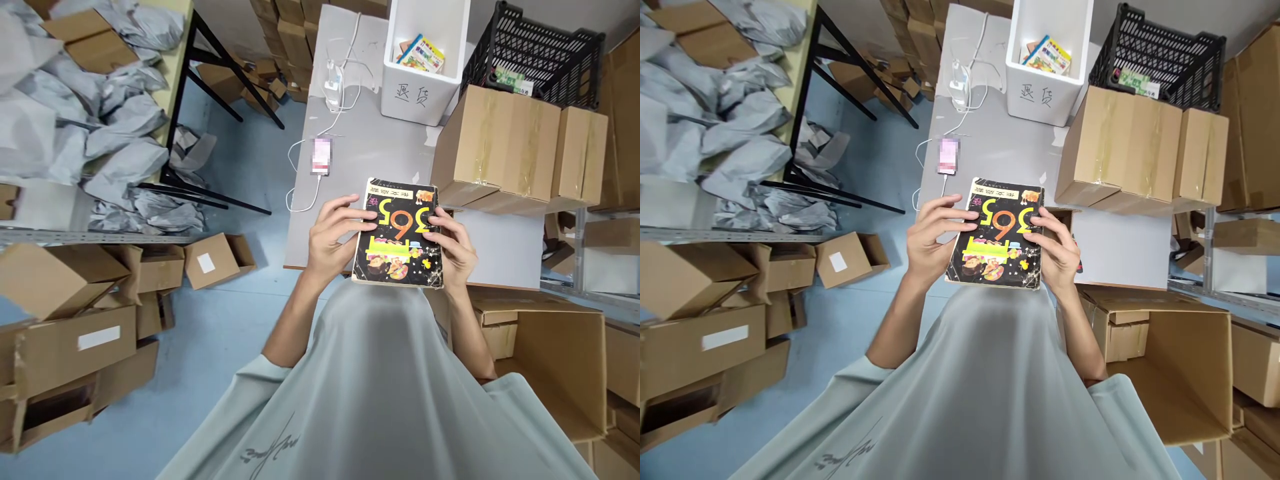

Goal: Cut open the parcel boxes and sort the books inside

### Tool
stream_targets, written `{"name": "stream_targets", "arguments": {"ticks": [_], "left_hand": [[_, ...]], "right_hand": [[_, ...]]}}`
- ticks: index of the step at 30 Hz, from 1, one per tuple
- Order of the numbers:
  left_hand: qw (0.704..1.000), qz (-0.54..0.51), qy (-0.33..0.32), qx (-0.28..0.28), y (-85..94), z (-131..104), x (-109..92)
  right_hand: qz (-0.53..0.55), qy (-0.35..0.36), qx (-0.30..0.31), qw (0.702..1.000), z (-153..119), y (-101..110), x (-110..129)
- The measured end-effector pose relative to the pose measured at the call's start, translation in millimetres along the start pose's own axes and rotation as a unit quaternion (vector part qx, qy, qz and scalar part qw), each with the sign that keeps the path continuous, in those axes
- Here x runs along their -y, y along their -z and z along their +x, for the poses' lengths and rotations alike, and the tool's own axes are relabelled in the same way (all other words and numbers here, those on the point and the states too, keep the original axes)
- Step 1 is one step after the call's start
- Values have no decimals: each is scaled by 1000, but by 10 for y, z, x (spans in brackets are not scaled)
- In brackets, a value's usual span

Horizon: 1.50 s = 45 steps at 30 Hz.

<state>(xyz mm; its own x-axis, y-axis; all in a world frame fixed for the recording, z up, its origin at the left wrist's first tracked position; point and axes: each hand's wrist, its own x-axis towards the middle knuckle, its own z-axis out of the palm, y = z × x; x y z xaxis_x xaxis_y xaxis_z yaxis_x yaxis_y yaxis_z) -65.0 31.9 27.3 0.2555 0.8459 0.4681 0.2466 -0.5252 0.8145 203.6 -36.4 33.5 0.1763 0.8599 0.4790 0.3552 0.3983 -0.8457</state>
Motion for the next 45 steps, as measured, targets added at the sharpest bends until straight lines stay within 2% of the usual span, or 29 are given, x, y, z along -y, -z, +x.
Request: {"name": "stream_targets", "arguments": {"ticks": [3, 7, 9, 14, 17, 21, 24, 27, 30, 33, 35, 37, 40, 42, 45], "left_hand": [[999, -40, 35, -11, -17, -51, -36], [990, -89, 101, -51, -57, -88, -12], [988, -85, 126, -35, -47, -80, -2], [977, -103, 186, 24, 14, -74, 13], [971, -136, 197, 15, 6, -90, 35], [965, -143, 221, 4, 3, -57, -17], [959, -141, 245, 32, 26, 3, -97], [943, -160, 287, 50, 22, 62, -130], [928, -179, 324, 52, -25, 91, -94], [929, -179, 320, 43, -77, 76, -22], [933, -181, 306, 47, -99, 48, 20], [943, -169, 282, 45, -110, 19, 38], [976, -75, 203, 8, -106, 0, 1], [991, 11, 130, 12, -93, 10, -62], [992, 94, 35, 81, -79, 49, -181]], "right_hand": [[-10, -36, 3, 999, -51, 5, -11], [-13, -101, -35, 994, -72, 9, -25], [-8, -119, -26, 992, -40, 20, 4], [-22, -180, 44, 982, 43, 100, 91], [27, -185, 65, 980, 40, 113, 77], [55, -203, 38, 977, 71, 70, 69], [59, -264, 26, 962, 140, 42, 89], [92, -339, 41, 935, 195, 18, 79], [119, -392, 68, 910, 192, -11, 27], [126, -414, 77, 898, 133, -25, -49], [107, -413, 88, 900, 79, -23, -99], [48, -384, 89, 918, 28, -20, -132], [-111, -253, 17, 961, -19, -24, -91], [-204, -151, -8, 967, -21, -35, 7], [-269, -70, 72, 958, 3, -65, 188]]}}
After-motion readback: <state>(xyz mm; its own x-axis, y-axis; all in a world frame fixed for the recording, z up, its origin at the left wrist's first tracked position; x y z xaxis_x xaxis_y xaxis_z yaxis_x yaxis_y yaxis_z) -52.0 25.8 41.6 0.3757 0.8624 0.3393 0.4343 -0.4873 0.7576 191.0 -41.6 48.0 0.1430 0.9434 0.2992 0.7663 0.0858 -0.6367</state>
